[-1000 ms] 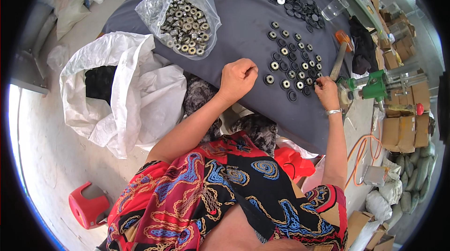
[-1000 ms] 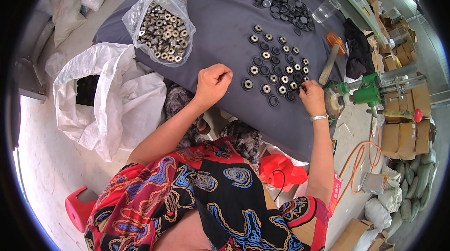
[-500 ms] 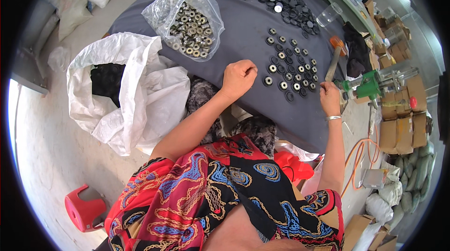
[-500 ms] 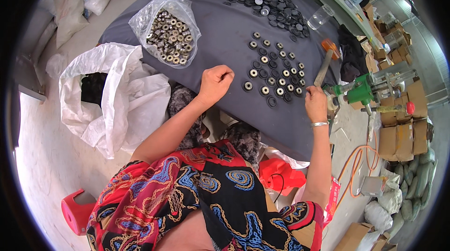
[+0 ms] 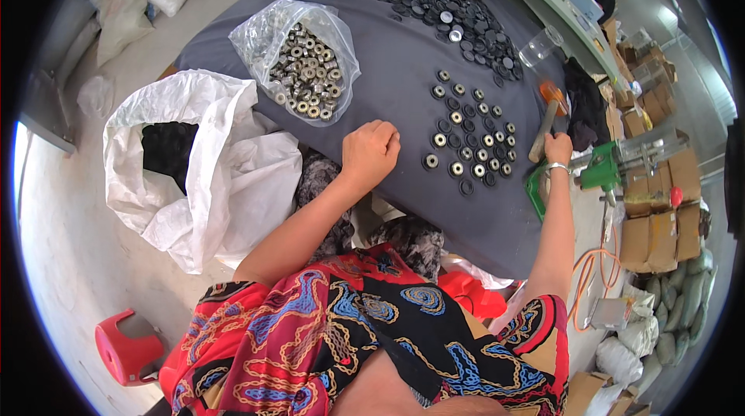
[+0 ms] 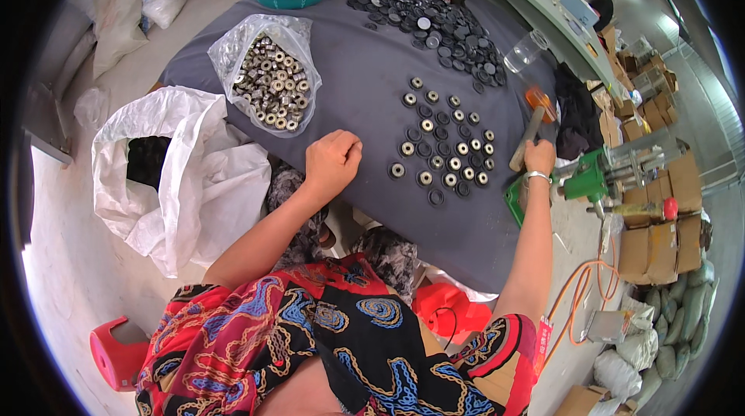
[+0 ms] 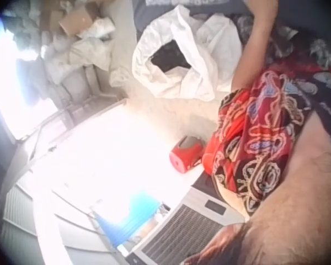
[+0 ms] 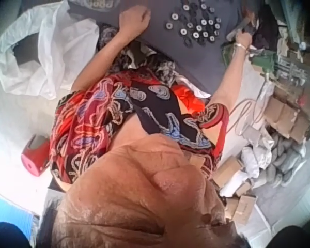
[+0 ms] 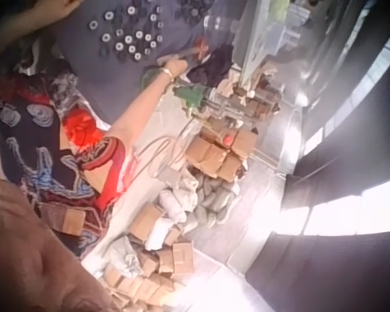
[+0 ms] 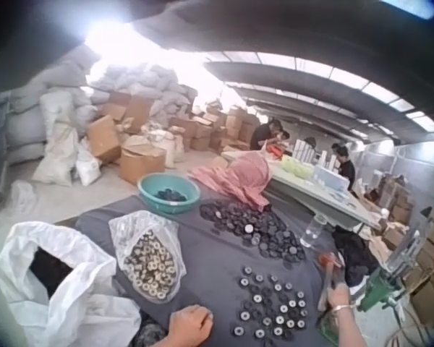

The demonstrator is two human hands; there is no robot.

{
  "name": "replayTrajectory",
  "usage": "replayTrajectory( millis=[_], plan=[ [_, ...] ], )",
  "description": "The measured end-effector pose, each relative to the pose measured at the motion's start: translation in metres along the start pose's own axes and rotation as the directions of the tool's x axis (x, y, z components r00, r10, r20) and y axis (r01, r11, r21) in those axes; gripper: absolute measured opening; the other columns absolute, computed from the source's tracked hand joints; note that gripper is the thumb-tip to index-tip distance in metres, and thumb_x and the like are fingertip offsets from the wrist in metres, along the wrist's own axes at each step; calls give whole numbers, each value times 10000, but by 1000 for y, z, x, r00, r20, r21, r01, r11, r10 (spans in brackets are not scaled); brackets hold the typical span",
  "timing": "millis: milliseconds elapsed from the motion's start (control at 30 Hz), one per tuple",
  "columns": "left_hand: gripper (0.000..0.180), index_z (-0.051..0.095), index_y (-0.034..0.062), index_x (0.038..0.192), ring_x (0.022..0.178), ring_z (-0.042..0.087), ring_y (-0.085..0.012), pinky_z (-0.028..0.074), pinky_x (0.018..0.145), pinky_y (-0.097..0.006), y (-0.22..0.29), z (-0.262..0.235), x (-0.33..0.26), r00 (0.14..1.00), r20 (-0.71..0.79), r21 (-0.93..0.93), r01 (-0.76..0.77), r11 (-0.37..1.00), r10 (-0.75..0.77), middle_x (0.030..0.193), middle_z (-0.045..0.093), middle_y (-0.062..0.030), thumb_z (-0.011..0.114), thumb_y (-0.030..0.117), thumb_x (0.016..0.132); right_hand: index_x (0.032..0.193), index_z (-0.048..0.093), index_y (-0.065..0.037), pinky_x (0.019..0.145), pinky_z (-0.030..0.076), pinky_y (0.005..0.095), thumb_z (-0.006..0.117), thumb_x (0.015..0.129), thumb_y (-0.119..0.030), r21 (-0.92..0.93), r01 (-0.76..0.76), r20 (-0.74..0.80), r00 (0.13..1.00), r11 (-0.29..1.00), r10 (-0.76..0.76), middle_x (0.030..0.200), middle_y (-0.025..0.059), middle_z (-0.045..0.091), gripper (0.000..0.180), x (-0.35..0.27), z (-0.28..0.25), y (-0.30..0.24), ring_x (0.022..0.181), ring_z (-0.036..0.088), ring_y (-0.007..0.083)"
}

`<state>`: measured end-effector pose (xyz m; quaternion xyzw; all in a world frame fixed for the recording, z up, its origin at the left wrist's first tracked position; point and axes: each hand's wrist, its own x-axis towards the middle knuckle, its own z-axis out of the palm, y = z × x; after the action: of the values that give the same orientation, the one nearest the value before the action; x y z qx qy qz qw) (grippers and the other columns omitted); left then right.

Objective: The person assembles metal rings into small plastic components by securing them with a mallet.

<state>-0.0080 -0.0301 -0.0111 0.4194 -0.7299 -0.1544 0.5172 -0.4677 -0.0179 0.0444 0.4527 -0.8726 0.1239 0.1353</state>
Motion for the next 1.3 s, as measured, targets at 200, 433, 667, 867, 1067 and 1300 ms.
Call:
replayTrajectory(
  millis=[200,433,667,867,1067,1300],
  plan=[
    [75,575,58,724,642,591,-297,462,548,-409,2,-3,-1,1000,11,90,11,996,-12,671,562,-87,634,75,768,904,670,95,854,486,465,719,747,-304,33,-149,91,985,988,146,982,311,642,432,31,29,-16,965,621,444],
    [86,555,57,727,629,569,-287,456,546,-405,4,-1,1,999,37,59,-12,998,10,661,533,-84,635,65,757,842,630,161,733,493,406,724,630,-183,466,-354,122,933,811,338,843,219,671,415,64,66,35,780,658,320],
    [79,553,50,723,637,577,-294,462,552,-411,0,-3,-1,999,11,97,-37,995,36,670,548,-88,617,79,758,893,616,111,511,486,302,729,702,-86,860,-246,148,959,448,242,719,103,620,296,-7,-1,-35,566,600,188],
    [76,557,52,721,646,586,-299,467,560,-417,-3,0,-3,1000,5,100,-27,995,27,676,559,-92,612,90,757,1297,492,-5,522,493,233,592,834,-17,998,-66,64,979,-3,-194,923,94,626,473,-110,-109,-123,645,577,105],
    [70,563,56,726,673,596,-296,474,580,-421,-2,-1,-5,1000,9,68,-9,998,8,686,565,-88,608,97,760,1458,375,-138,641,503,233,581,801,45,906,64,150,875,417,-461,1021,79,640,712,-138,-78,-156,686,579,94],
    [69,566,61,726,682,600,-293,481,590,-417,-3,0,-7,1000,-9,67,-12,998,12,697,571,-82,612,101,757,1431,432,-162,923,441,245,608,760,38,675,332,104,841,659,-530,1314,65,582,722,-145,-60,-176,1093,572,121]
  ],
)
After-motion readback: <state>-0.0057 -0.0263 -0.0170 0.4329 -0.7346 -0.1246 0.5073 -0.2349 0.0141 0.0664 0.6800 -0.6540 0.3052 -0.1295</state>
